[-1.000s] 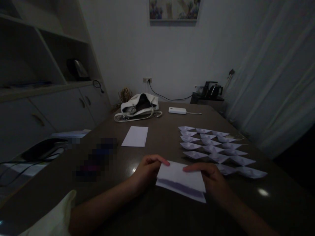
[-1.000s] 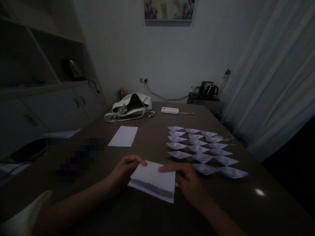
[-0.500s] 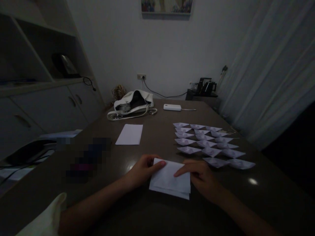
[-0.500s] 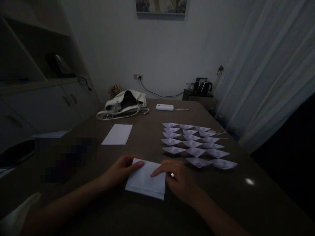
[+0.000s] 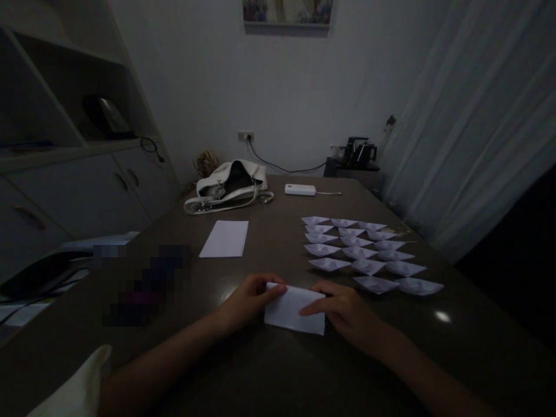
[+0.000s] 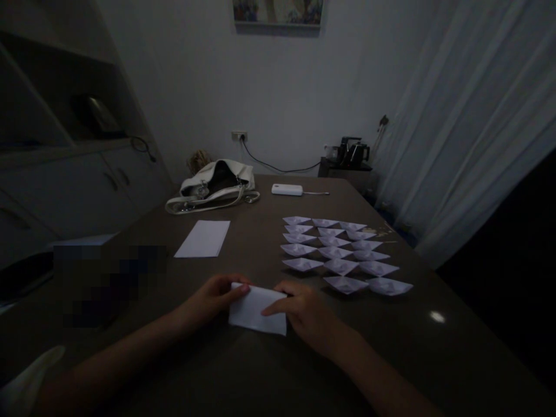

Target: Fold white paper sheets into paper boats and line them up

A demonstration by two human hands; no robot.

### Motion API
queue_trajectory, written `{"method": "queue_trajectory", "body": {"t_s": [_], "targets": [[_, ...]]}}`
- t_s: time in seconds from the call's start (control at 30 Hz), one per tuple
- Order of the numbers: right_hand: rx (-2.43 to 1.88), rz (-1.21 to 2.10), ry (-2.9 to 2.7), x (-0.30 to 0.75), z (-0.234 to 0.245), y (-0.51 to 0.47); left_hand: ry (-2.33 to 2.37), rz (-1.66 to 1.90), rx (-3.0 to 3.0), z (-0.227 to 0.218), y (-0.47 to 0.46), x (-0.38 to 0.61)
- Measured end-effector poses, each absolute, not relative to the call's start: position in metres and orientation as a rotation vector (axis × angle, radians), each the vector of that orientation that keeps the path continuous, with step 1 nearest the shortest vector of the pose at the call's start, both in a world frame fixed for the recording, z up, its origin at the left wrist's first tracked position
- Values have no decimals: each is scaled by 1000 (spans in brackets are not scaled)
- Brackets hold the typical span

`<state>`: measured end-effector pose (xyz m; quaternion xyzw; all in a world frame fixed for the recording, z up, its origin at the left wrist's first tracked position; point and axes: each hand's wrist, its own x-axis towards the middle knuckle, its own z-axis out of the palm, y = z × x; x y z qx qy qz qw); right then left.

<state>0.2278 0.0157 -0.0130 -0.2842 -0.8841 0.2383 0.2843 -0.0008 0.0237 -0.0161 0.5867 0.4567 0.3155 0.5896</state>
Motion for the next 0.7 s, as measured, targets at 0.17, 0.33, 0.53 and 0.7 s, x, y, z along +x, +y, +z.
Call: {"method": "queue_trajectory", "body": {"t_s": [0.17,0.33,0.53,0.7], "targets": [[-781,649,-2395,228,-10,15,1080,742,1408,-16,23,-2],[-846,870,-2256,233,4,13,1148,744,1447,-14,22,-2],[-1195,1197,-1723,212,4,13,1134,720,1528,-12,15,5],[-1308,1066,-1796,197,-10,14,1142,692,1623,-13,9,11]]}}
